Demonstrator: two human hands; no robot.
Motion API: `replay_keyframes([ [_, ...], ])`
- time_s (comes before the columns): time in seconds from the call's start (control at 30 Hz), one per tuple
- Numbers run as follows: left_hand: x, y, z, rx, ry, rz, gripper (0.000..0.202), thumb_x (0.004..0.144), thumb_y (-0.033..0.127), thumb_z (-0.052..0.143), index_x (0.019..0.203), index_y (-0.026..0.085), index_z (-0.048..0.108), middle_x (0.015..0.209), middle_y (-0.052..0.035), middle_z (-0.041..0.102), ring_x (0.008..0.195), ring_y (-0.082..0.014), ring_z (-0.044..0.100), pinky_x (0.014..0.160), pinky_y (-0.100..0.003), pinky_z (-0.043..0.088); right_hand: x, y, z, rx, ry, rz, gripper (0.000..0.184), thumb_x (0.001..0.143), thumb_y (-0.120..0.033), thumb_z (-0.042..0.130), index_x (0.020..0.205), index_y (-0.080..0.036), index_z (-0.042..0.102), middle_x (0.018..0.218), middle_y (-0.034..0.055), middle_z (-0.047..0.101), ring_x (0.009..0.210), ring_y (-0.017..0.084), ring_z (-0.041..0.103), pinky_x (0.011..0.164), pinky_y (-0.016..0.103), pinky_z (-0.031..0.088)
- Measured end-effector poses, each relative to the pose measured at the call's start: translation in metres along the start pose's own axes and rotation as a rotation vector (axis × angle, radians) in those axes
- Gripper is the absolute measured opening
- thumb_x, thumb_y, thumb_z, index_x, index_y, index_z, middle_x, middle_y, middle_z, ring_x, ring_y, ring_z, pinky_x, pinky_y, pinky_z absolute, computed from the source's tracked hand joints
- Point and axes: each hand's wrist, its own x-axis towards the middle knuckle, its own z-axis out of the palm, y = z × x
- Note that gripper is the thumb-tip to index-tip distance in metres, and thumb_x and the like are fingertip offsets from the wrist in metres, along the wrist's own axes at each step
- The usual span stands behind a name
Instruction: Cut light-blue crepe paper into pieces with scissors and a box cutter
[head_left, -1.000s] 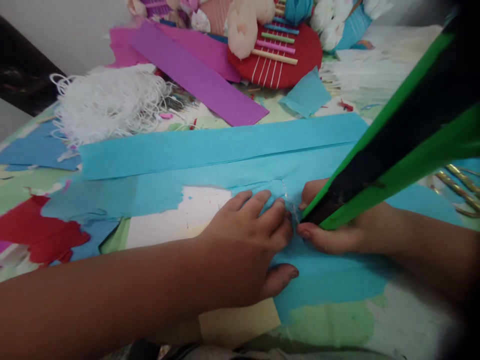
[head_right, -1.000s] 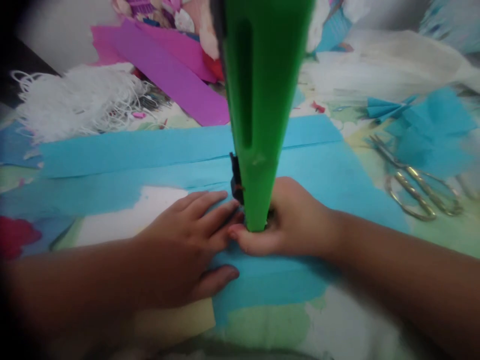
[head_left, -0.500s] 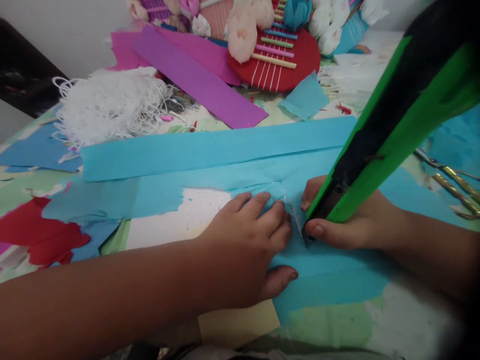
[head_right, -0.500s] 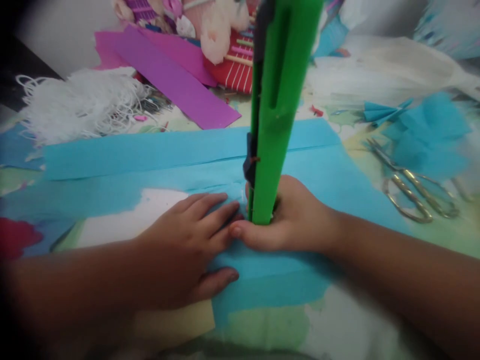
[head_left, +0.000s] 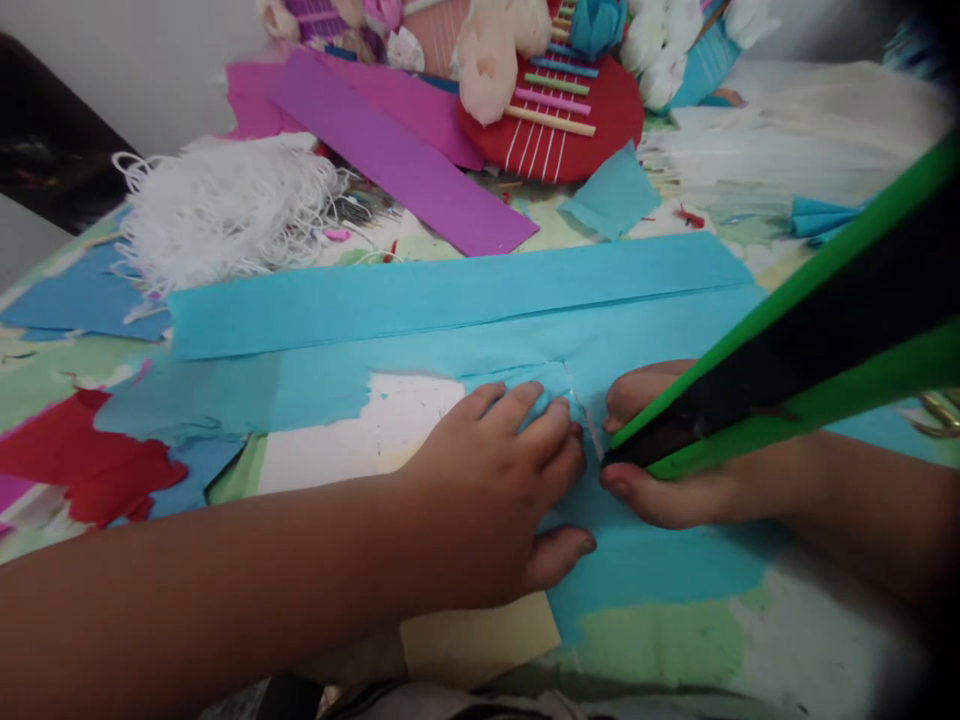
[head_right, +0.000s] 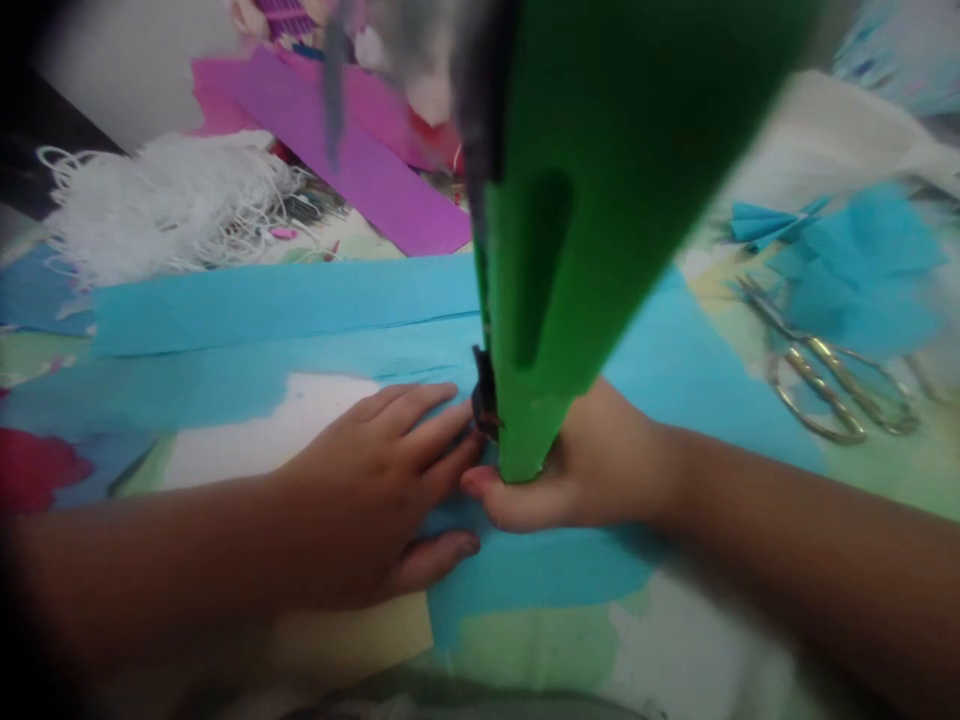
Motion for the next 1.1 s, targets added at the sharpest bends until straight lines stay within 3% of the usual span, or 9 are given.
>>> replay_keyframes([
  [0.23, 0.0, 0.0, 0.001, -0.018, 0.015, -0.006, 0.053, 0.079, 0.05, 0.041, 0.113, 0.011, 0.053, 0.121, -0.0148, 0.049, 0.112, -0.0353, 0.04, 0.09, -0.051, 0.033, 0.002, 0.008, -0.004, 0.115, 0.034, 0.038, 0.029, 0.069, -0.035, 0.056, 0.054, -0.02, 0.036, 0.047, -0.0049, 0.038, 0.045, 0.008, 0.041, 0.042, 0.022, 0.033],
  [0.33, 0.0, 0.0, 0.001, -0.021, 0.005, -0.007, 0.053, 0.079, 0.05, 0.041, 0.113, 0.012, 0.053, 0.122, -0.0143, 0.049, 0.111, -0.0357, 0.04, 0.09, -0.05, 0.032, 0.003, 0.006, -0.005, 0.15, -0.003, 0.088, 0.028, 0.069, -0.034, 0.055, 0.055, -0.02, 0.034, 0.047, -0.0046, 0.038, 0.044, 0.009, 0.041, 0.041, 0.022, 0.034],
  [0.63, 0.001, 0.0, 0.0, -0.017, 0.009, -0.006, 0.054, 0.079, 0.049, 0.04, 0.115, 0.01, 0.053, 0.121, -0.0143, 0.049, 0.11, -0.036, 0.041, 0.09, -0.05, 0.033, 0.001, 0.005, 0.0, 0.122, 0.035, -0.027, 0.021, 0.066, -0.027, 0.059, 0.058, -0.018, 0.041, 0.051, -0.0059, 0.039, 0.046, 0.005, 0.04, 0.043, 0.018, 0.033],
  [1.1, 0.0, 0.0, 0.003, -0.001, 0.02, -0.003, 0.056, 0.078, 0.05, 0.039, 0.115, 0.01, 0.052, 0.12, -0.0147, 0.048, 0.113, -0.0355, 0.038, 0.092, -0.05, 0.032, -0.002, -0.004, 0.001, 0.126, -0.046, 0.078, 0.021, 0.067, -0.021, 0.056, 0.055, -0.018, 0.04, 0.047, -0.0064, 0.04, 0.041, 0.004, 0.036, 0.038, 0.017, 0.03],
])
